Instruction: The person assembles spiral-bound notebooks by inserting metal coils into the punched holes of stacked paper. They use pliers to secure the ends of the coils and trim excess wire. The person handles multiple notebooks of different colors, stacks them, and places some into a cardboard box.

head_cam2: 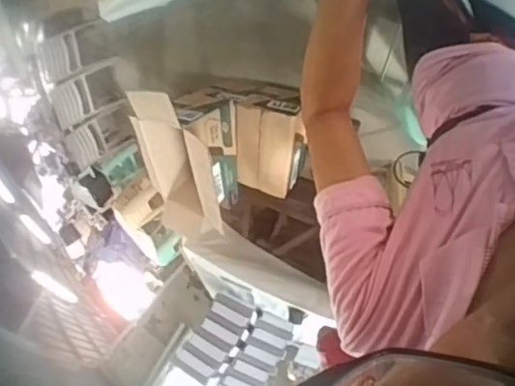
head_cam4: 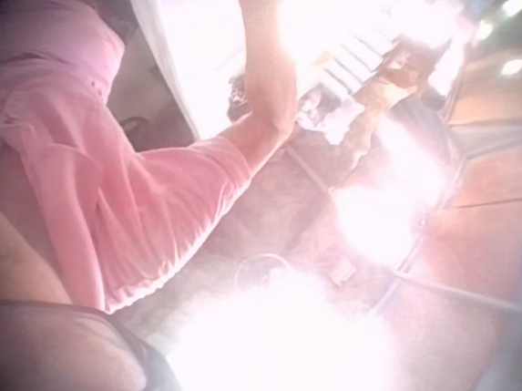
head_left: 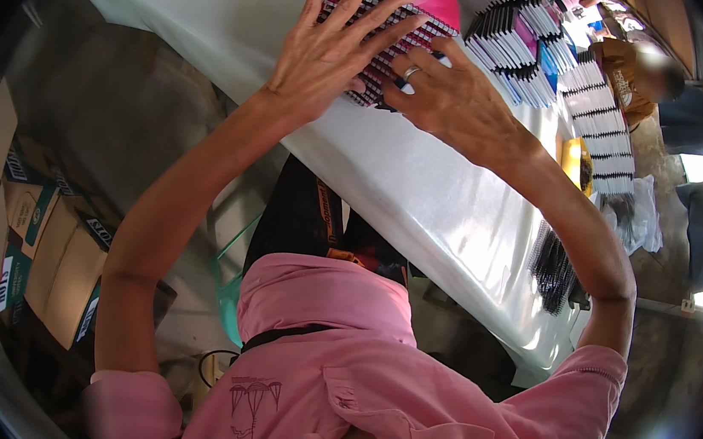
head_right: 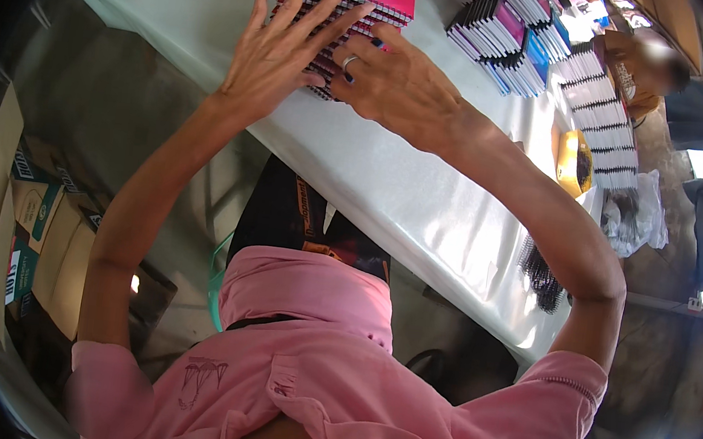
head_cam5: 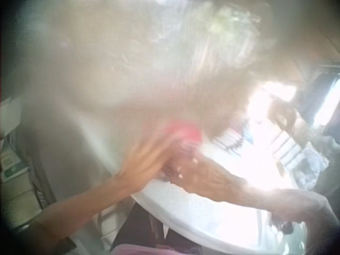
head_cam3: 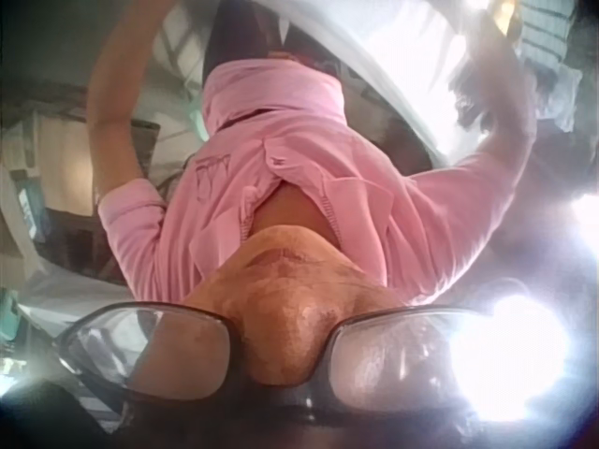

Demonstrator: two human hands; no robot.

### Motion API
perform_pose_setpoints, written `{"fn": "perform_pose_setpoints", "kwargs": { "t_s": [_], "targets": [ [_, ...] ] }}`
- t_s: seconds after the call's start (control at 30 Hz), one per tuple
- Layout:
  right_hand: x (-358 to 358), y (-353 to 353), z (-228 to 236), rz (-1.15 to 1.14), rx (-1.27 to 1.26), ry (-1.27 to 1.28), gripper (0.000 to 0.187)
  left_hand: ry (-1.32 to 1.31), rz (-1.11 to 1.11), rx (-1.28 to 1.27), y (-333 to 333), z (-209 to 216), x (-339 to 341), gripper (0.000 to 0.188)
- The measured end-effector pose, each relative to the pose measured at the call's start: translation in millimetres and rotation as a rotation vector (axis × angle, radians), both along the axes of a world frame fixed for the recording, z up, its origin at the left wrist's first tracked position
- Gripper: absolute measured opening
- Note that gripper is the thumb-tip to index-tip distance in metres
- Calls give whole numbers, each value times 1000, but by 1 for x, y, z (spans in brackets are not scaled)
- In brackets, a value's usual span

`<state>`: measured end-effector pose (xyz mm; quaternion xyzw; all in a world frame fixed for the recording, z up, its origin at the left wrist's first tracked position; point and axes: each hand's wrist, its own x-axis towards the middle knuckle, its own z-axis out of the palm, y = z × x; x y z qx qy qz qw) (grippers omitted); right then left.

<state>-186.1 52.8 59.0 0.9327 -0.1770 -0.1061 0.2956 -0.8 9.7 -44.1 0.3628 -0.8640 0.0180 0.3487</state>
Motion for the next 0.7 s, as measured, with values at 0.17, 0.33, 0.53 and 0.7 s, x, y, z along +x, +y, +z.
{"fn": "perform_pose_setpoints", "kwargs": {
  "t_s": [0.17, 0.33, 0.53, 0.7],
  "targets": [
    [-1, 4, -6, -79, -62, 91, 13, -68, 21, -38, 5, 2, -1, 78],
    [39, 17, 1, -694, 285, 317, 8, -62, 37, -130, -1, -3, 1, 79],
    [2, 5, -3, -90, -44, -25, 20, -95, 128, -164, 8, -1, -3, 98],
    [-5, -5, -11, 32, -50, 20, 13, -99, 158, -156, 11, 3, -6, 113]
  ]
}}
